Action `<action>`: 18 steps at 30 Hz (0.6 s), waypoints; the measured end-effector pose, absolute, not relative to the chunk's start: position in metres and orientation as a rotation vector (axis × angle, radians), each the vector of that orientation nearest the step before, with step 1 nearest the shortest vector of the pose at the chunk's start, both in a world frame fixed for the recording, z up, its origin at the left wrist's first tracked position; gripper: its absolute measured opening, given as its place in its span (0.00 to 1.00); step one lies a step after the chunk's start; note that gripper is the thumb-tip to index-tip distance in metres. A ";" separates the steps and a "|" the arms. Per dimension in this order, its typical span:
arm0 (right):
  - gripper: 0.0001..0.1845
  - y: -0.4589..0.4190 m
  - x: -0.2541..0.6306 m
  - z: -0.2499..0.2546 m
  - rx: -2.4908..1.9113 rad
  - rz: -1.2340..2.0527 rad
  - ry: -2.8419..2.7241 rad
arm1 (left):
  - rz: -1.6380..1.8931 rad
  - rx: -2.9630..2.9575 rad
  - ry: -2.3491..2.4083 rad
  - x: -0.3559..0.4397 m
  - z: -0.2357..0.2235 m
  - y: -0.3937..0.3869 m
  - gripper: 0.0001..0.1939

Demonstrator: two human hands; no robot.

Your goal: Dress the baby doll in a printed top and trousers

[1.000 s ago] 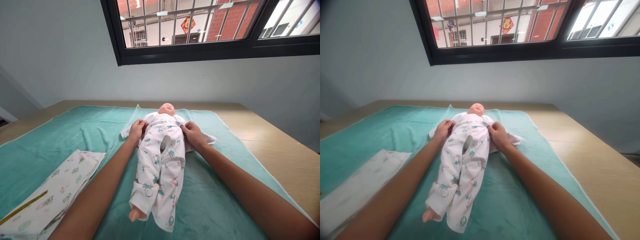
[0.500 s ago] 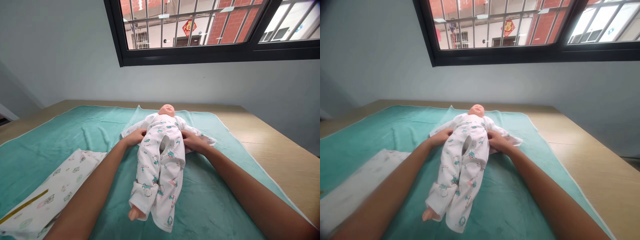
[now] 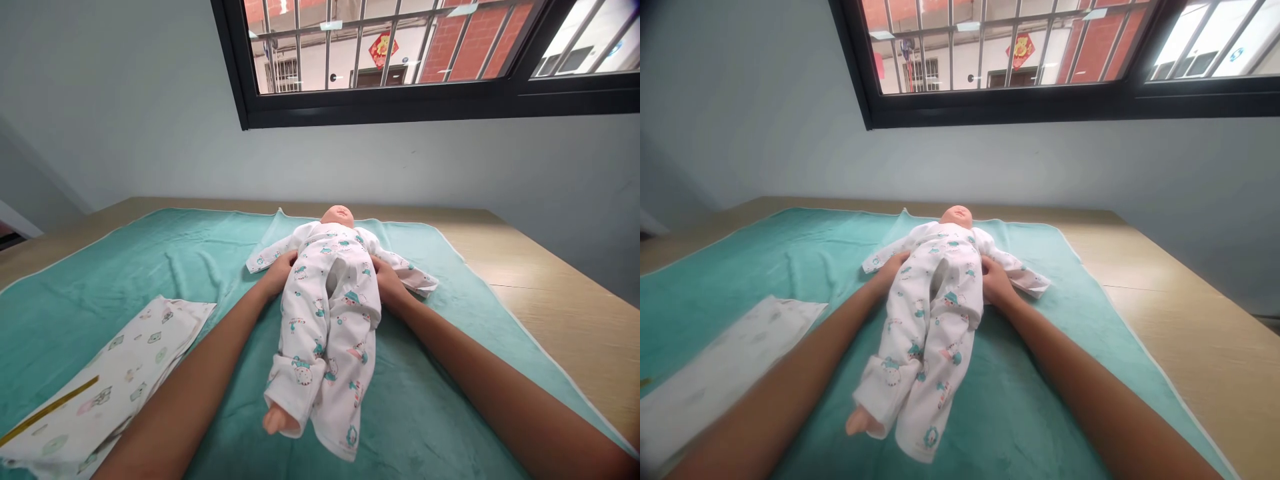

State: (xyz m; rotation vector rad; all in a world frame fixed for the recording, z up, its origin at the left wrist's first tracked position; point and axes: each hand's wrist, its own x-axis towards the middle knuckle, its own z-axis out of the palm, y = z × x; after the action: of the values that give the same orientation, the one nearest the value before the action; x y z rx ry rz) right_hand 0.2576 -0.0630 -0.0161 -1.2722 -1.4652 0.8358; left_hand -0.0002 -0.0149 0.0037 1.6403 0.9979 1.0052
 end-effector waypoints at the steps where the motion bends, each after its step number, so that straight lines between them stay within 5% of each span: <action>1: 0.23 -0.063 0.258 -0.016 -1.261 0.882 -1.435 | 0.965 1.632 0.981 0.002 0.004 -0.016 0.18; 6: 0.24 -0.061 0.258 -0.016 -1.177 1.059 -1.324 | 0.992 1.576 0.920 0.010 -0.001 -0.017 0.19; 12: 0.24 -0.058 0.260 -0.019 -1.160 1.161 -1.266 | 1.159 1.533 0.974 0.018 -0.010 -0.015 0.06; 18: 0.22 -0.054 0.260 -0.024 -1.114 1.196 -1.209 | 1.213 1.457 1.061 0.022 -0.010 -0.020 0.11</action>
State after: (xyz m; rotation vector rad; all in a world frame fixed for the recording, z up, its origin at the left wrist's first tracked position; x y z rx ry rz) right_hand 0.2605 -0.0541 -0.0241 -1.1141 -1.2094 1.1959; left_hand 0.0224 -0.0201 -0.0102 1.4571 1.0611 1.2130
